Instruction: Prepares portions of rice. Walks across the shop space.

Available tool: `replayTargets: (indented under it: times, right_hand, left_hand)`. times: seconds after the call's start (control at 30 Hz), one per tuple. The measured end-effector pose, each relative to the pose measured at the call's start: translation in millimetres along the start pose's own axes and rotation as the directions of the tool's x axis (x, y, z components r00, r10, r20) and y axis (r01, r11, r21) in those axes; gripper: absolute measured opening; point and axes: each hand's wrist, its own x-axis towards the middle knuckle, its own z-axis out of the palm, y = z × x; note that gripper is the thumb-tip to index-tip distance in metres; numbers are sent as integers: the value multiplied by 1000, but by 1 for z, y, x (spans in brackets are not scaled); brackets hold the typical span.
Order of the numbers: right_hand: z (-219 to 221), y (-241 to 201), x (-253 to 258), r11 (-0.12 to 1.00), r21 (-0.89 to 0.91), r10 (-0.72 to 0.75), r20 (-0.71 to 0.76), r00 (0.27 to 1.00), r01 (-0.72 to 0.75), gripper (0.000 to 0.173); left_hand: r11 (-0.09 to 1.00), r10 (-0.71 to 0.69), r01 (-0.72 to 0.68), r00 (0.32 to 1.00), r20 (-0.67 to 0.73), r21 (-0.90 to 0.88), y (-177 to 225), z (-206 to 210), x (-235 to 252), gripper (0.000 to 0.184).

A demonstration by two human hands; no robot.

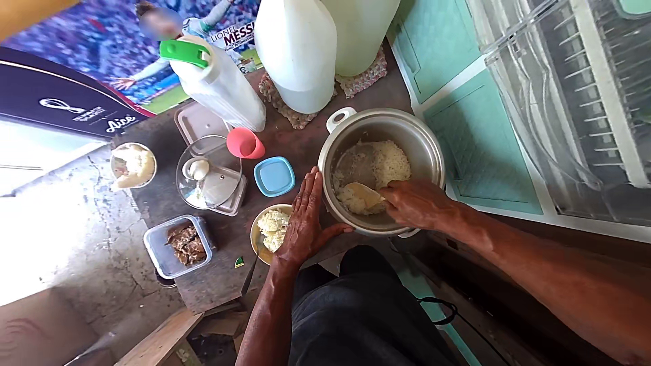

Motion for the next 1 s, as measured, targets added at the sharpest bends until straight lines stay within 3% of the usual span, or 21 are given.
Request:
replayTargets:
  times: [0.13, 0.33, 0.47, 0.63, 0.73, 0.87, 0.93, 1.0]
  right_hand:
    - [1, 19, -9, 982, 142, -92, -216, 972, 125, 18]
    - [-7, 27, -22, 918, 360, -18, -382, 924, 167, 22]
    - [-18, 16, -42, 924, 344, 30, -493, 869, 164, 28]
    - [-17, -51, -64, 937, 312, 59, -579, 813, 154, 31]
    - [24, -109, -59, 900, 431, 188, -523, 831, 69, 29]
    - [94, -180, -13, 783, 550, 459, -194, 867, -291, 32]
    - [125, -207, 15, 734, 504, 559, -68, 826, -455, 40]
    - [147, -229, 31, 693, 485, 640, -72, 765, -534, 46]
  left_hand:
    - [1000, -22, 21, 1000, 12, 18, 2, -1, 1, 118]
    - [999, -33, 33, 999, 21, -23, 1, -9, -2, 114]
    - [986, -136, 129, 989, -59, -106, -14, -57, -32, 91]
    - [954, -297, 284, 939, -175, -99, -71, -107, -112, 53]
    - [930, -366, 363, 928, -66, -60, -101, -117, -163, 46]
    - [867, -486, 498, 856, 176, -24, -118, -116, -203, 47]
    - [846, -517, 533, 814, 265, 13, -124, -113, -209, 51]
    - [837, -525, 546, 783, 334, 33, -129, -111, -208, 54]
